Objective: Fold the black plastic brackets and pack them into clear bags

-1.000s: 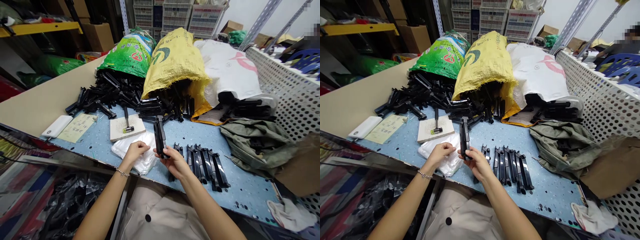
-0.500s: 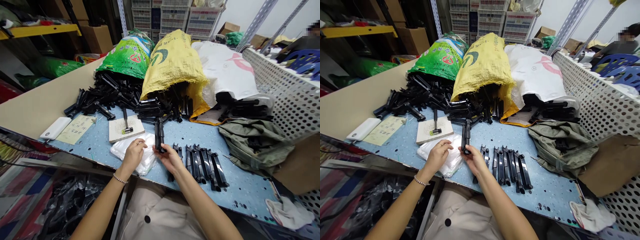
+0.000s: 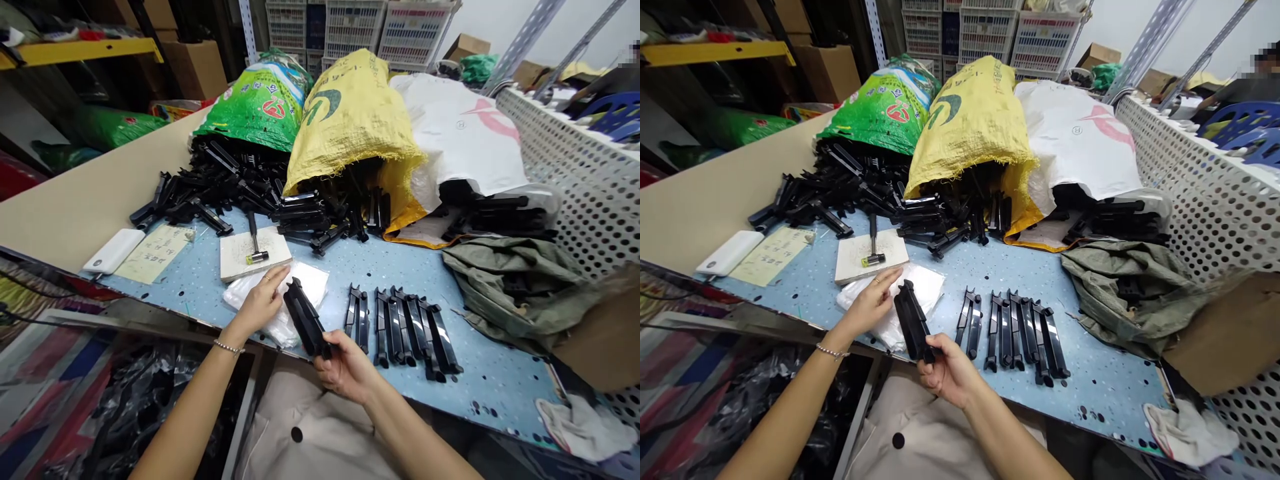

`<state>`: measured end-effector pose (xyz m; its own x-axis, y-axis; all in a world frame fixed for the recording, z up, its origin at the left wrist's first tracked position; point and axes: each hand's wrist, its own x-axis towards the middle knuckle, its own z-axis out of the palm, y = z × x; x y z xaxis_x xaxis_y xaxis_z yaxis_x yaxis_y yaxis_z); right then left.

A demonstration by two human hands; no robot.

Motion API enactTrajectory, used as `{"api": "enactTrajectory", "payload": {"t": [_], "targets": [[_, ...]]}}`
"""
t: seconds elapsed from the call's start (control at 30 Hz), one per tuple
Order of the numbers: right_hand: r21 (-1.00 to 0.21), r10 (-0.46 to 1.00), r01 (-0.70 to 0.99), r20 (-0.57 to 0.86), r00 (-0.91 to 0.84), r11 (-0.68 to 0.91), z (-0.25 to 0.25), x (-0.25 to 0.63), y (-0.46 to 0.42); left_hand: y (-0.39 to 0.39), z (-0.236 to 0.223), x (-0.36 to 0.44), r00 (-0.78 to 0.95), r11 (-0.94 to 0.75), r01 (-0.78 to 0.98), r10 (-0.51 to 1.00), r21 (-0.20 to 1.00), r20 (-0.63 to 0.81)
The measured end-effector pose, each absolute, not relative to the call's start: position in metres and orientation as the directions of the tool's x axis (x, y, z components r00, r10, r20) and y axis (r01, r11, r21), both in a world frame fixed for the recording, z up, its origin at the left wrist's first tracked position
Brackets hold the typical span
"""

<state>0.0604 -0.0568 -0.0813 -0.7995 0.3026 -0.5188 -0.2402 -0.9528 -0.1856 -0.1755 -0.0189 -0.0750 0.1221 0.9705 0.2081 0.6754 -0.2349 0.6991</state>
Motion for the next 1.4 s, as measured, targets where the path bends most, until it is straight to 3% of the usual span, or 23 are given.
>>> {"api": "enactTrajectory", "payload": {"t": [0.13,0.3,0.37,0.5,0.57,0.63,0.73,0.8,0.9,0.97,1.03,1.1,1.17,1.2,1.3,1.4], "targets": [[-0.276,0.335,-0.205,-0.602,-0.724,-0.939,-0.073,0.061,-0.059,-0.025,-0.071,-0.175,0.210,-0.315,0.722,0.948,0.617,0.238],[-0.500,0.631,-0.391,-0.534,-0.563,-0.773,-0.062,0.070,-0.073,-0.024,-0.073,-0.179,0.162,-0.270,0.736,0.961,0.621,0.226],[-0.457,0.572,-0.359,-0.519,-0.636,-0.814,-0.062,0.072,-0.075,-0.021,-0.074,-0.181,0.165,-0.268,0.723,0.962,0.637,0.217],[-0.210,0.297,-0.223,-0.465,-0.834,-0.952,-0.069,0.068,-0.060,-0.023,-0.072,-0.179,0.201,-0.314,0.716,0.948,0.623,0.247],[-0.173,0.273,-0.219,-0.419,-0.866,-0.960,-0.073,0.063,-0.050,-0.033,-0.066,-0.169,0.258,-0.385,0.706,0.922,0.595,0.290],[-0.265,0.355,-0.258,-0.441,-0.824,-0.929,-0.074,0.057,-0.044,-0.051,-0.057,-0.151,0.374,-0.488,0.648,0.873,0.584,0.314],[-0.648,0.630,-0.221,-0.507,-0.588,-0.728,-0.069,0.046,-0.049,-0.082,-0.041,-0.124,0.498,-0.544,0.553,0.823,0.631,0.272],[-0.850,0.759,-0.095,-0.405,-0.510,-0.518,-0.060,0.042,-0.060,-0.101,-0.029,-0.118,0.471,-0.492,0.549,0.850,0.676,0.236],[-0.928,0.626,0.037,-0.278,-0.729,-0.370,-0.041,0.049,-0.073,-0.129,-0.010,-0.140,0.325,-0.354,0.595,0.927,0.721,0.187],[-0.952,0.542,0.175,-0.289,-0.789,-0.252,-0.031,0.063,-0.072,-0.151,-0.004,-0.173,0.238,-0.220,0.660,0.968,0.719,0.078],[-0.897,0.693,0.442,-0.331,-0.641,-0.019,-0.027,0.082,-0.063,-0.174,-0.012,-0.214,0.175,-0.060,0.733,0.979,0.677,-0.102],[-0.654,0.884,0.746,-0.267,-0.384,0.126,-0.032,0.100,-0.050,-0.196,-0.039,-0.255,0.042,0.149,0.803,0.952,0.577,-0.305],[-0.411,0.947,0.901,-0.213,-0.242,0.138,-0.044,0.114,-0.039,-0.213,-0.080,-0.289,-0.176,0.388,0.846,0.851,0.366,-0.495],[-0.345,0.950,0.928,-0.219,-0.225,0.141,-0.050,0.118,-0.036,-0.219,-0.101,-0.303,-0.293,0.476,0.846,0.791,0.240,-0.537],[-0.327,0.935,0.932,-0.256,-0.246,0.156,-0.065,0.125,-0.031,-0.220,-0.143,-0.322,-0.475,0.594,0.804,0.668,0.025,-0.573],[-0.353,0.925,0.922,-0.273,-0.265,0.160,-0.071,0.127,-0.030,-0.193,-0.134,-0.296,-0.451,0.580,0.810,0.712,0.088,-0.539]]}}
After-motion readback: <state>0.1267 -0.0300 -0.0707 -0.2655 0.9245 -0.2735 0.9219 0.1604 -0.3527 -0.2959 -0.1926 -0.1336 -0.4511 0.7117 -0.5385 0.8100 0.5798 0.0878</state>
